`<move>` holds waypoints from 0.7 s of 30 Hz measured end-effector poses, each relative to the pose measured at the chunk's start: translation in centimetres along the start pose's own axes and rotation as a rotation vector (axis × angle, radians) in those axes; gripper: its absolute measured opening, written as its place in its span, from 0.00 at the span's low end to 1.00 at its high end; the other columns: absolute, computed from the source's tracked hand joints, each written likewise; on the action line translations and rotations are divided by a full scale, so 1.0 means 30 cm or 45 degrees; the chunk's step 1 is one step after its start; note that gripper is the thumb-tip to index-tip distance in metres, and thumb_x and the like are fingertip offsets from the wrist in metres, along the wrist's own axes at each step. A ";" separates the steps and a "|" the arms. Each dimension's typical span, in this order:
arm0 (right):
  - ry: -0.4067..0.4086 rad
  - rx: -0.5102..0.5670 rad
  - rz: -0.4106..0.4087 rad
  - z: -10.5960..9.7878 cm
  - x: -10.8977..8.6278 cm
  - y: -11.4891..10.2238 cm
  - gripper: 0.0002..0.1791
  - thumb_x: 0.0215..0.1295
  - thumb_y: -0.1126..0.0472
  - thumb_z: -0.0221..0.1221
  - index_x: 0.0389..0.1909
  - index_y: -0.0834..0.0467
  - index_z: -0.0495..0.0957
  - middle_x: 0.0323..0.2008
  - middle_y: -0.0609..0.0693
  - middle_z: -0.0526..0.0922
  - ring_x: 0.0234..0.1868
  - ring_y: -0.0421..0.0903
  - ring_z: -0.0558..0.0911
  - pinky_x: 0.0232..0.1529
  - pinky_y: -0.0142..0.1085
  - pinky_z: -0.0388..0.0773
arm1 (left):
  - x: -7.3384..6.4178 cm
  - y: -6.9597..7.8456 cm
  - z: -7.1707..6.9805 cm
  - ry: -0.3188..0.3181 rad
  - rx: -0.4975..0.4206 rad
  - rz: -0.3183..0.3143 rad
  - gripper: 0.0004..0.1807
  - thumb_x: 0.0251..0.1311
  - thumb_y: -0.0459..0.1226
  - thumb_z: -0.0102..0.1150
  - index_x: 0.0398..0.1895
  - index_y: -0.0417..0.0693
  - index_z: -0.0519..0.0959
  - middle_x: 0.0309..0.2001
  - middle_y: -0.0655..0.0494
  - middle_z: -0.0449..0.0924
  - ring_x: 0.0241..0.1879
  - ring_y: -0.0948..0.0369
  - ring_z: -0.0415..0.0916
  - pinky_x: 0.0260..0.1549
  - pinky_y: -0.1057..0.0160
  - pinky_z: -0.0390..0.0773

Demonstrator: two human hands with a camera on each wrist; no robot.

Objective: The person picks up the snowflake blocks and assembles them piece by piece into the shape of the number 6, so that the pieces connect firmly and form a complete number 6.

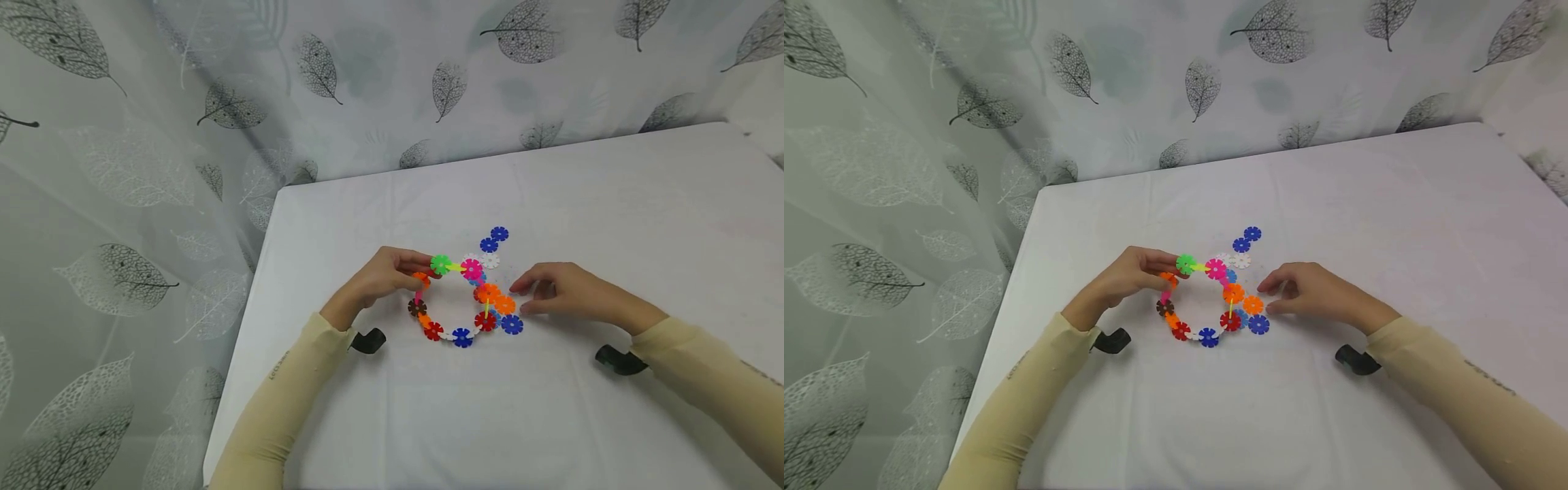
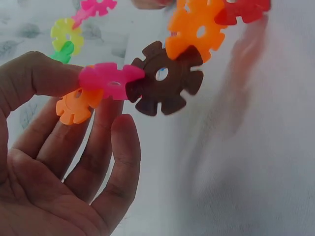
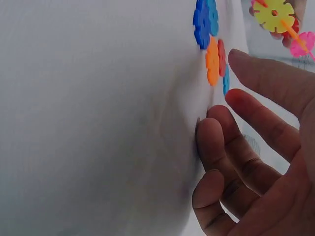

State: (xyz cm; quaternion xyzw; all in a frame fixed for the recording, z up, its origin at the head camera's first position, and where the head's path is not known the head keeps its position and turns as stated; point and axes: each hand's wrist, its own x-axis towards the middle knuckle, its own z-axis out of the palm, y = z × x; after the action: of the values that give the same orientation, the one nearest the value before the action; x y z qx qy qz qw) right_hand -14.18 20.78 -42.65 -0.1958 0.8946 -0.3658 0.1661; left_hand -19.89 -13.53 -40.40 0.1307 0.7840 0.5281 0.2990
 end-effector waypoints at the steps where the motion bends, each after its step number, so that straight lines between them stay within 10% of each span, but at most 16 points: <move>1: -0.023 -0.020 -0.008 0.005 0.005 -0.002 0.22 0.58 0.53 0.74 0.52 0.55 0.85 0.46 0.46 0.85 0.40 0.43 0.80 0.39 0.34 0.80 | 0.000 -0.002 -0.003 0.006 -0.011 -0.005 0.25 0.59 0.26 0.65 0.62 0.43 0.80 0.51 0.52 0.86 0.51 0.57 0.82 0.51 0.59 0.81; 21: -0.066 -0.183 0.038 0.035 0.051 -0.060 0.16 0.55 0.56 0.76 0.43 0.53 0.84 0.38 0.44 0.82 0.38 0.45 0.79 0.39 0.38 0.79 | 0.023 -0.052 0.033 -0.093 -0.043 0.000 0.28 0.62 0.31 0.66 0.67 0.51 0.77 0.58 0.55 0.83 0.42 0.56 0.79 0.45 0.62 0.79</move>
State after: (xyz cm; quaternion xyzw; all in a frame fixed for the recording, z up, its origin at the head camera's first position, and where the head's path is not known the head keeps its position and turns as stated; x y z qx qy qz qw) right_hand -14.64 18.26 -42.31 -0.2033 0.9168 -0.2928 0.1802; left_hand -19.67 -13.05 -42.30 0.1448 0.7635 0.5361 0.3298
